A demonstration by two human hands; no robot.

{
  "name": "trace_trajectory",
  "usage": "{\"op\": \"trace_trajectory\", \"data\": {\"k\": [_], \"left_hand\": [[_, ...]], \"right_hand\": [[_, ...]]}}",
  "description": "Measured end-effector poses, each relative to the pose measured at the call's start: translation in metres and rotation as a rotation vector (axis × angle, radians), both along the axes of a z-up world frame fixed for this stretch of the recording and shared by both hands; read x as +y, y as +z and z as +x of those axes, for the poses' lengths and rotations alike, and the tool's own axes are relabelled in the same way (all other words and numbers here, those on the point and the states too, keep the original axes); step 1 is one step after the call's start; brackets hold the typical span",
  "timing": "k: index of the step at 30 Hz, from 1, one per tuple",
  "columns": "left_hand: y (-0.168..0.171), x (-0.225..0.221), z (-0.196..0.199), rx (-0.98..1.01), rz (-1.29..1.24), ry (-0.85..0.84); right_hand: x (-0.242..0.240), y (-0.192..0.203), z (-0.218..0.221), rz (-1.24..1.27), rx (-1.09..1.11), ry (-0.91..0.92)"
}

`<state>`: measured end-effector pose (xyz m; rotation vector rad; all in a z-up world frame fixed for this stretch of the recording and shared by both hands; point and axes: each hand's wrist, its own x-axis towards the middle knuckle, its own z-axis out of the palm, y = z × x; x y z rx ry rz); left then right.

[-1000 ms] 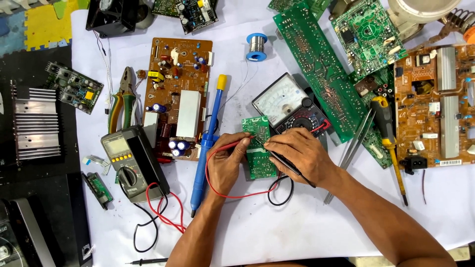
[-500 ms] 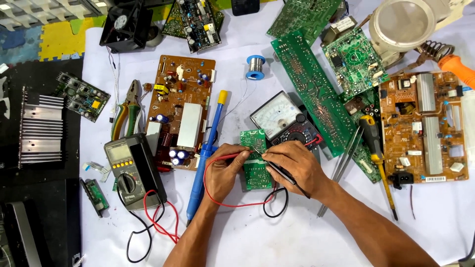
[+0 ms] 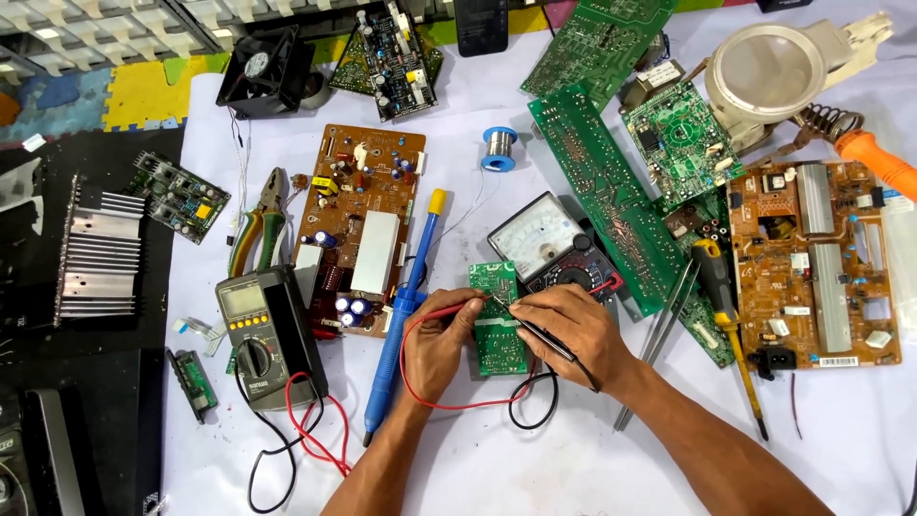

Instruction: Testing electrical components on a circuit board using a multimeter and probes

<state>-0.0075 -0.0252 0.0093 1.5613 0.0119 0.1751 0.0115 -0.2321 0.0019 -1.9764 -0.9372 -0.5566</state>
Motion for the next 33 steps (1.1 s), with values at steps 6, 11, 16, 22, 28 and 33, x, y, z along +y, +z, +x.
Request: {"op": "trace_trajectory", "data": {"k": [6, 11, 16, 22, 28, 33], "left_hand": [[0.0, 0.001, 0.001, 0.019, 0.007, -0.03], [0.0, 0.003, 0.0, 0.044, 0.012, -0.034], [-0.002, 0.003, 0.0, 0.045, -0.003, -0.048], [0.006, 0.001, 0.001, 0.026, 0.003, -0.022], [0.004, 0.002, 0.0, 0.049, -0.002, -0.03], [-0.002, 0.004, 0.003, 0.027, -0.007, -0.055]], "right_hand": [[-0.002, 0.004, 0.0, -0.017, 0.034, 0.023], [0.0, 0.002, -0.001, -0.043, -0.001, -0.012], [-0.002, 0.005, -0.001, -0.027, 0.032, 0.022], [-0.001, 0.007, -0.002, -0.07, -0.023, -0.02], [-0.002, 0.008, -0.002, -0.022, 0.033, 0.009], [-0.005, 0.007, -0.001, -0.004, 0.046, 0.024]]}}
